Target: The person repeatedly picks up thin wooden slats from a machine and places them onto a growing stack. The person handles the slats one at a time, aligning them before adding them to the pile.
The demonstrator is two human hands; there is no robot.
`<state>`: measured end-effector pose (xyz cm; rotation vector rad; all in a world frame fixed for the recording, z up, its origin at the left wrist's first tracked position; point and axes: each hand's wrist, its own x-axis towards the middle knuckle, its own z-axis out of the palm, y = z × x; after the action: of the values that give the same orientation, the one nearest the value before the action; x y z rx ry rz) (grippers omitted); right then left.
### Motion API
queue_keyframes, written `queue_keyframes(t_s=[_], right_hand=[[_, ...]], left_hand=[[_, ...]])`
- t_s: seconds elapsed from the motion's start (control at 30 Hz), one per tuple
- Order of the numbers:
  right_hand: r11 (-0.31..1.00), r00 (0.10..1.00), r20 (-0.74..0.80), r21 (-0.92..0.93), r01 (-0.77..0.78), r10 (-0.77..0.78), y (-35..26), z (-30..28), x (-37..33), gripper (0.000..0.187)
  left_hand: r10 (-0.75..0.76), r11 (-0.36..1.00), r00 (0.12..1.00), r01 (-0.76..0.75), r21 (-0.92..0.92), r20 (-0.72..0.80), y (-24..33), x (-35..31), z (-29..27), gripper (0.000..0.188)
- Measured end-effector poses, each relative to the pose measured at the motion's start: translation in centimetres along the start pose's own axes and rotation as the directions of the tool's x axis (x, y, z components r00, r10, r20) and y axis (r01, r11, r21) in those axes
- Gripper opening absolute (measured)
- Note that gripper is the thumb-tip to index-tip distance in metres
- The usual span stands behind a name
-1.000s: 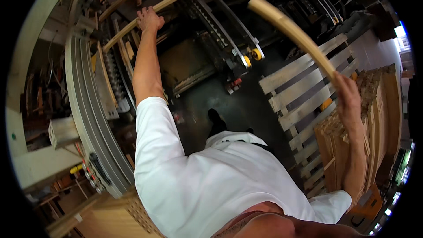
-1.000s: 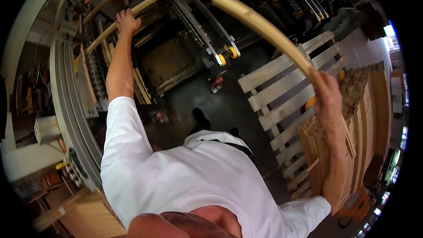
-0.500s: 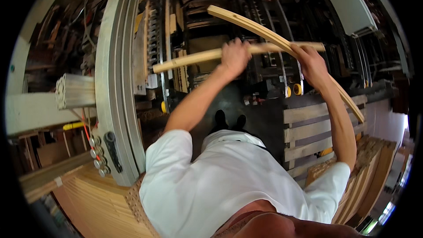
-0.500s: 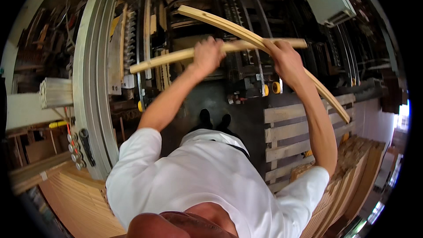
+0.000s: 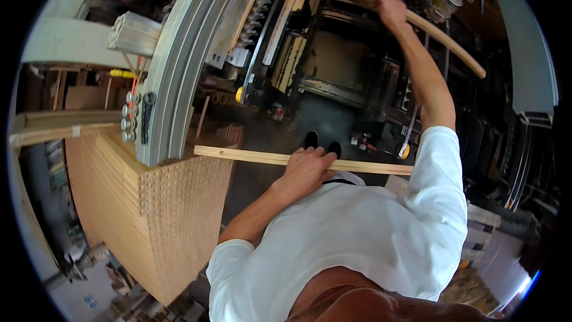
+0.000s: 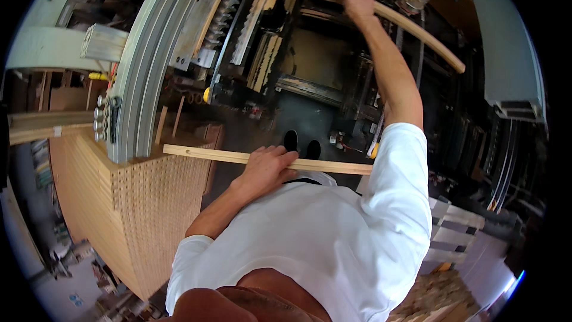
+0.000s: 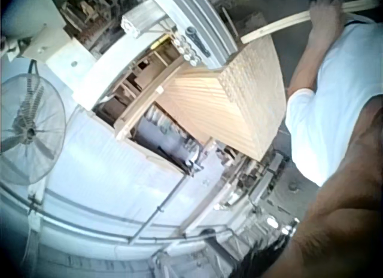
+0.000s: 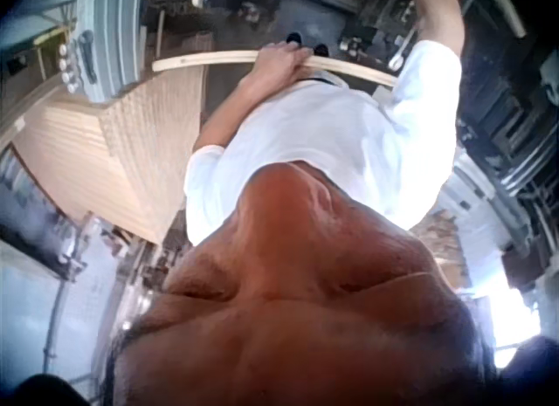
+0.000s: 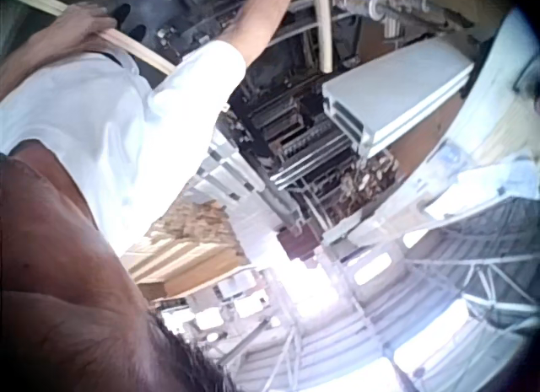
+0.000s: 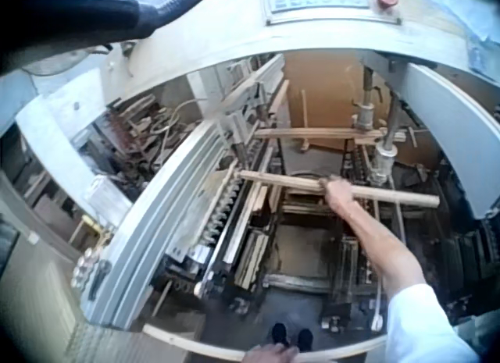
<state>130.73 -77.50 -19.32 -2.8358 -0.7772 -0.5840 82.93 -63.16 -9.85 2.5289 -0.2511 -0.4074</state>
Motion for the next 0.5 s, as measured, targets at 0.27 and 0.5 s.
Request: queue_keyframes(t_s=[0.27,0.5], right_hand=[[1.000,0.999,-0.029,0.006,0.027,-0.027,1.9,1.3,2.6,0.026],[0.998,0.998,-0.020,-0.008,0.058,-0.058,-0.1,2.2,4.0,0.023]], left_hand=[[-0.181,0.983,0.976,0.178,-0.037,-0.118,3.1,-4.9,-2.0,0.036],[-0.339,0.941,0.917,0.331,-0.073,-0.209,4.6,-7.0,-4.2,0.037]])
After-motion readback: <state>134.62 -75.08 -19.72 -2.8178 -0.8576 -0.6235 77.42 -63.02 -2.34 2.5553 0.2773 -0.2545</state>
